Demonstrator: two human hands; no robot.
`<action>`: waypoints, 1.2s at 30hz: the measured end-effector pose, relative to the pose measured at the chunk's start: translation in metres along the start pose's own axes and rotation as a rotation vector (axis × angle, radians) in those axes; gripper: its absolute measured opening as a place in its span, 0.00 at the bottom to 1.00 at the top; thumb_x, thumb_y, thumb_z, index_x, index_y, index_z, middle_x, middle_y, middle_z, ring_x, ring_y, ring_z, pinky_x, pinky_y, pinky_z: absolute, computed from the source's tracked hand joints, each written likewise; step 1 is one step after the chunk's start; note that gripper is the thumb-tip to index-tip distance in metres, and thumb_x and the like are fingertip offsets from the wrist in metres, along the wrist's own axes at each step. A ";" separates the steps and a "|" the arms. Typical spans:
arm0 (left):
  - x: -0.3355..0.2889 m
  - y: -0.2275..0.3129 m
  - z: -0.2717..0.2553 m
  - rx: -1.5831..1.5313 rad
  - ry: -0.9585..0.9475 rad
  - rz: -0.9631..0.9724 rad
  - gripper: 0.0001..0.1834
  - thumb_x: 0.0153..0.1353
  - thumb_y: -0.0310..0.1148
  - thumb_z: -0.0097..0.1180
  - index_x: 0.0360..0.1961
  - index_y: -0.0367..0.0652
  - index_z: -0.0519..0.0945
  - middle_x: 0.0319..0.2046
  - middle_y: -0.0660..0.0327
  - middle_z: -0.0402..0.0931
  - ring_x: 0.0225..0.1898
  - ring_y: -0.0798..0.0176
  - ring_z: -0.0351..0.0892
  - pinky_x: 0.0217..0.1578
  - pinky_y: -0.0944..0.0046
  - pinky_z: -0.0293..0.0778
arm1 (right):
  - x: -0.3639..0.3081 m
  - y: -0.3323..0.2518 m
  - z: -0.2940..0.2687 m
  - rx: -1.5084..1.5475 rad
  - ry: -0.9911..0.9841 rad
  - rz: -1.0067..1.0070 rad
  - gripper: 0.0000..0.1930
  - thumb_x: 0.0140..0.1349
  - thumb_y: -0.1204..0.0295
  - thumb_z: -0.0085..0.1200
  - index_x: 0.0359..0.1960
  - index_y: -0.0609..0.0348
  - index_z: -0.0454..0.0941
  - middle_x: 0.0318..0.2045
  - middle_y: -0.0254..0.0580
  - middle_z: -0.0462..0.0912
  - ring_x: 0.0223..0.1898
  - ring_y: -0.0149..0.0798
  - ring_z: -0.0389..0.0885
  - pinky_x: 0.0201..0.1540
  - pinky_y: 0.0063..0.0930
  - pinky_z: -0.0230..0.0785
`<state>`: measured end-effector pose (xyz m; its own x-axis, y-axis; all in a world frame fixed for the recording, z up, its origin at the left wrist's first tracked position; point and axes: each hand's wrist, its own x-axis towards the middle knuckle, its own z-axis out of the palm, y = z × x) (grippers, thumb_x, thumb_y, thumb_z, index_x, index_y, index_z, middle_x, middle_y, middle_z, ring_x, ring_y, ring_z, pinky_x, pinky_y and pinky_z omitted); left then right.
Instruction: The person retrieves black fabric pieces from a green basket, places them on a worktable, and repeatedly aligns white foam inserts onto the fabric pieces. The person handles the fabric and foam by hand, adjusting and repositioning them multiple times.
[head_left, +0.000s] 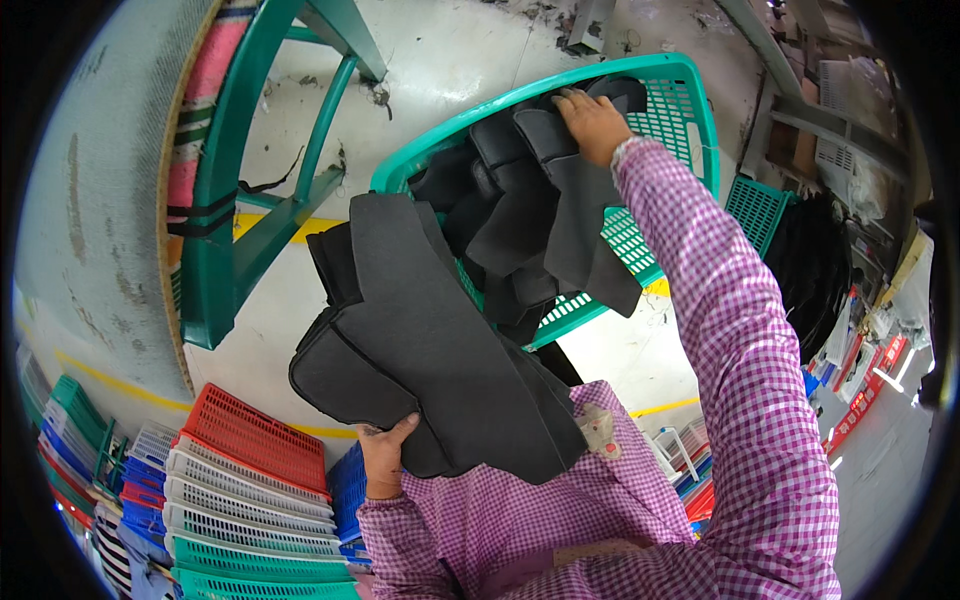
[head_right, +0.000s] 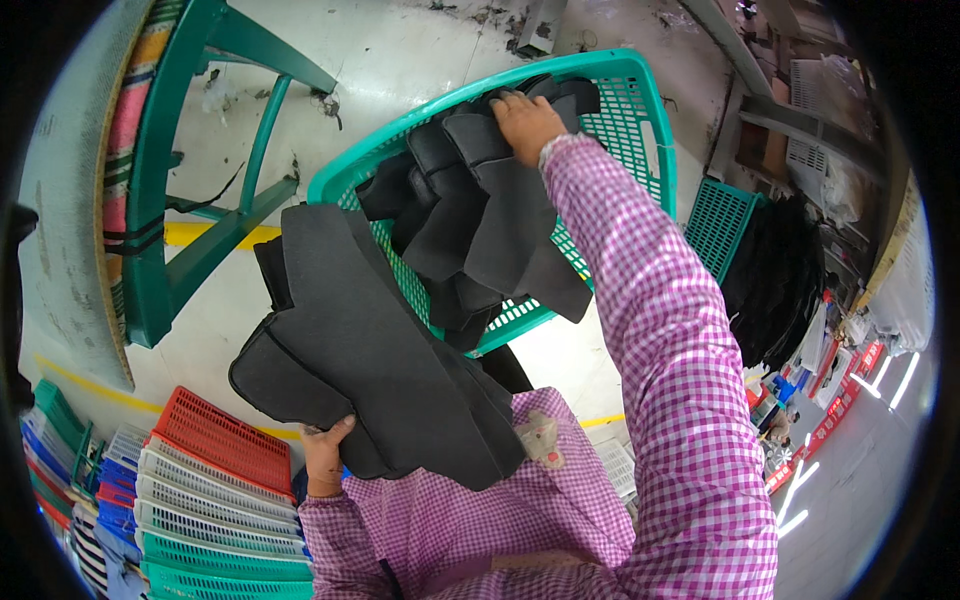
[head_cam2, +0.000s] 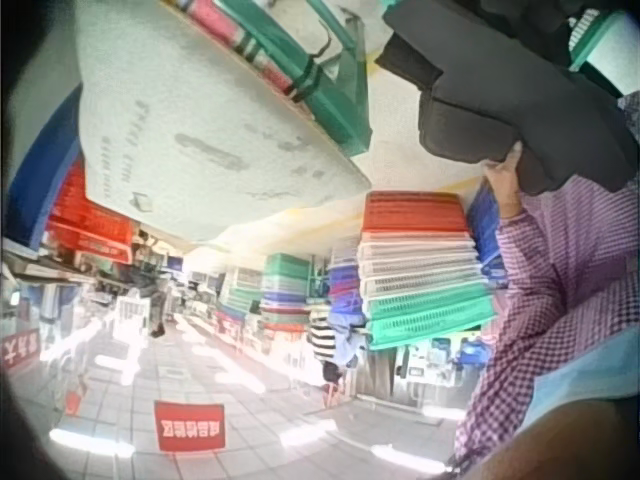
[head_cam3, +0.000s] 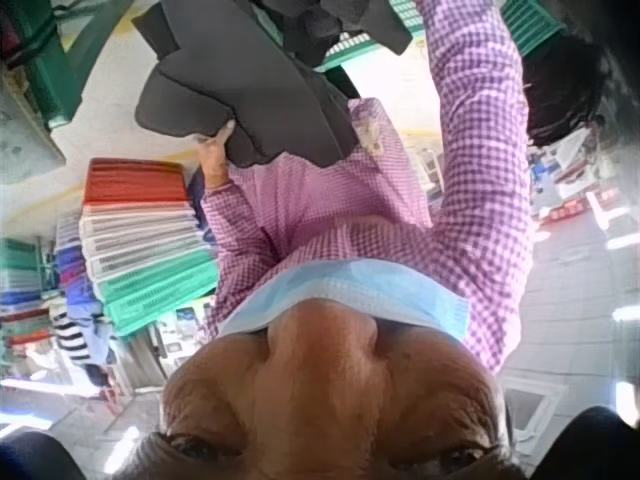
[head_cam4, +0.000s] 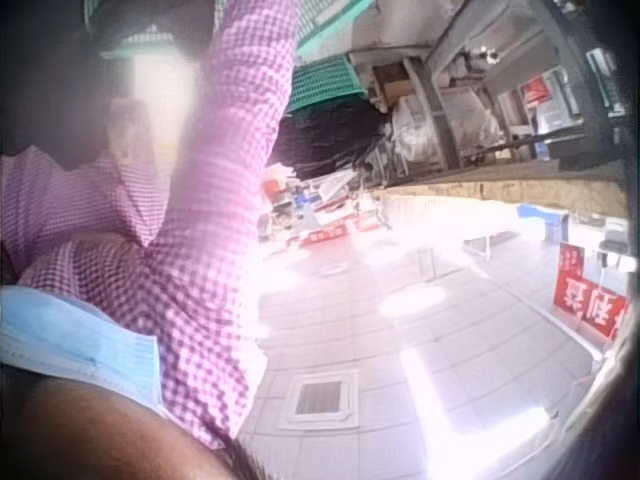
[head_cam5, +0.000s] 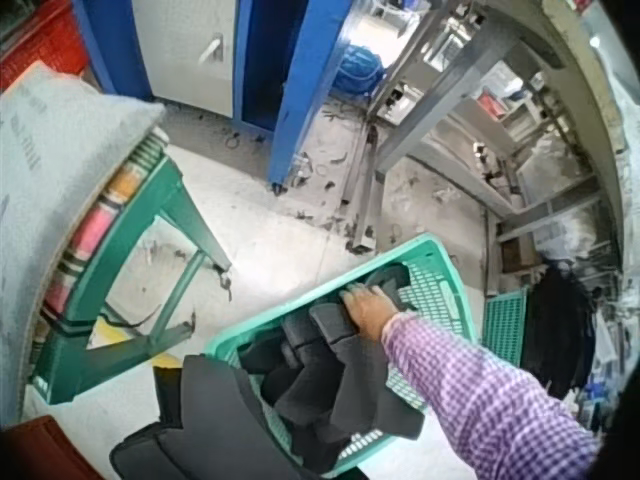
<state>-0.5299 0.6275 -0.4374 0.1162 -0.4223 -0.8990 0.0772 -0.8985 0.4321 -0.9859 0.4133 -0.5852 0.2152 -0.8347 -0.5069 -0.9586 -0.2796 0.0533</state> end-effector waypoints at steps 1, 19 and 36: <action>0.000 -0.001 0.000 0.007 0.024 -0.005 0.29 0.41 0.23 0.72 0.47 0.33 0.73 0.43 0.56 0.77 0.42 0.59 0.77 0.47 0.64 0.71 | 0.007 0.003 0.004 0.024 -0.121 0.023 0.34 0.48 0.79 0.55 0.62 0.57 0.62 0.61 0.47 0.66 0.62 0.46 0.65 0.57 0.41 0.62; -0.008 0.014 0.021 -0.056 -0.038 0.037 0.32 0.45 0.20 0.66 0.54 0.31 0.68 0.47 0.52 0.75 0.46 0.56 0.77 0.50 0.61 0.72 | -0.157 -0.025 -0.190 0.040 0.076 -0.412 0.07 0.41 0.73 0.57 0.26 0.54 0.77 0.29 0.34 0.73 0.40 0.39 0.71 0.41 0.31 0.62; -0.014 -0.009 -0.038 -0.286 -0.352 0.042 0.33 0.63 0.32 0.54 0.66 0.39 0.55 0.61 0.59 0.63 0.62 0.58 0.62 0.63 0.59 0.58 | -0.148 -0.302 -0.119 0.522 0.492 -0.941 0.21 0.62 0.65 0.45 0.58 0.49 0.67 0.66 0.44 0.59 0.68 0.45 0.54 0.70 0.42 0.44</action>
<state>-0.4943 0.6462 -0.4259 -0.2149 -0.5168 -0.8287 0.3559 -0.8316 0.4263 -0.7058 0.5655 -0.4239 0.8161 -0.5289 0.2330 -0.3201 -0.7493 -0.5797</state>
